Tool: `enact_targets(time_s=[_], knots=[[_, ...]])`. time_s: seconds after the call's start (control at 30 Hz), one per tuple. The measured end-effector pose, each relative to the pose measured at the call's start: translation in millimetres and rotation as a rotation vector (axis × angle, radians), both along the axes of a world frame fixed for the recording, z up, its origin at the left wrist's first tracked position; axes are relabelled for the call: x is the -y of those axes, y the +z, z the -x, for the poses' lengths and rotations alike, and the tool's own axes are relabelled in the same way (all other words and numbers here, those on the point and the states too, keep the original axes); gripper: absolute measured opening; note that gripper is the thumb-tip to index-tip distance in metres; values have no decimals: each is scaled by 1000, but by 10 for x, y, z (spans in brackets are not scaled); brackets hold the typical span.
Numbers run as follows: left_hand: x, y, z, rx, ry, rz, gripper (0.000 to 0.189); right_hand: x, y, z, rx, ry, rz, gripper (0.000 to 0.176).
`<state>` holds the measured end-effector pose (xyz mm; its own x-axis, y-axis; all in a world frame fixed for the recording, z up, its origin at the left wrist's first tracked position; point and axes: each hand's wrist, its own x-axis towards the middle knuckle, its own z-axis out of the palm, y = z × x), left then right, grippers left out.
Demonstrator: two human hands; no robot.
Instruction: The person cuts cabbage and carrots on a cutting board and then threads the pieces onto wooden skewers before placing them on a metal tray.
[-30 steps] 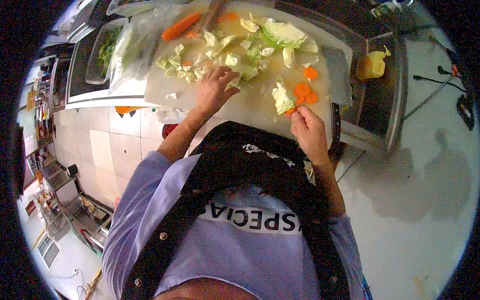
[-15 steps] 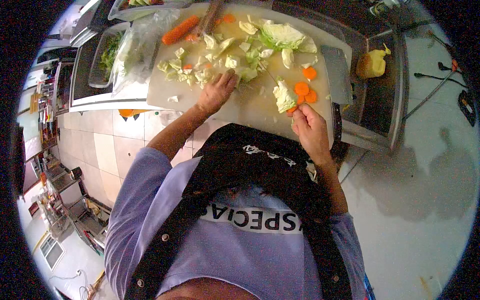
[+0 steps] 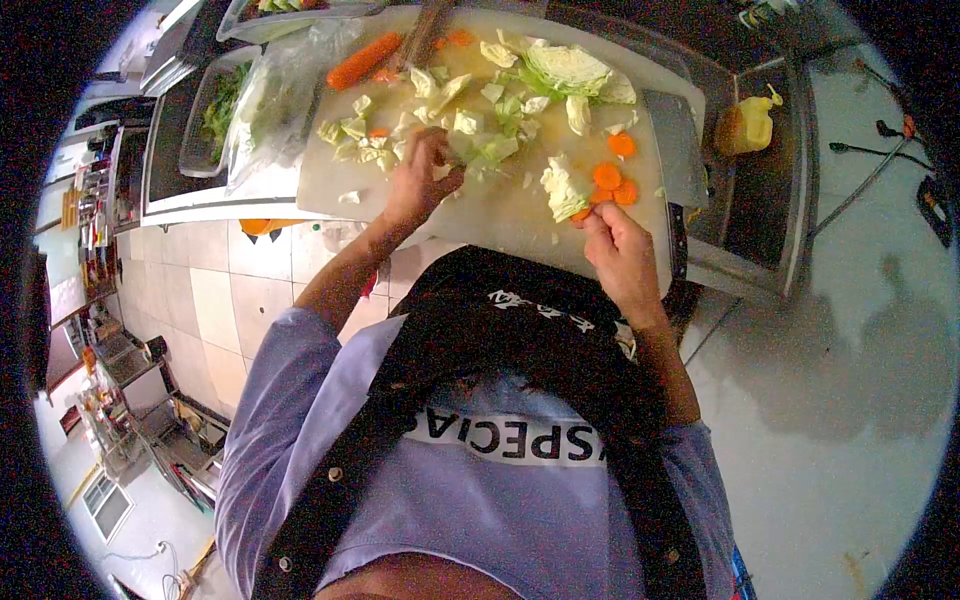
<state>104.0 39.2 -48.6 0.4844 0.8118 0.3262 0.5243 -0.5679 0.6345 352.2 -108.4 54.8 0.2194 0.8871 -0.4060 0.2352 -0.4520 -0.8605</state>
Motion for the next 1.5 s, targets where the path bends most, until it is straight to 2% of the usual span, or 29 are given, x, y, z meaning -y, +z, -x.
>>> enact_targets(time_s=[0.07,0.1,0.23,0.33,0.53,0.73,0.83,0.9,1.03,1.13,1.5], knots=[[50,180,-71,234,144,204,39,10,-57,10,114,73,-74,17],[55,178,-81,379,161,313,31,3,-66,27,170,112,-111,16],[124,221,-152,1049,211,977,19,-21,41,118,393,184,-117,15],[195,268,-168,1211,241,1094,18,-25,115,155,526,239,-162,14],[189,303,-166,1169,195,1013,22,-40,256,217,641,305,-135,13],[175,313,-160,1010,178,896,32,-35,264,208,700,324,-156,13],[168,391,-145,866,141,762,24,-37,317,192,725,353,-151,13],[163,421,-131,838,121,757,26,-41,365,183,732,376,-140,12],[185,547,-156,898,115,790,38,-43,409,152,695,368,-141,11],[176,537,-145,859,87,738,38,-42,413,146,687,357,-150,11],[291,635,-170,535,216,443,35,-70,334,197,528,347,-169,12]])
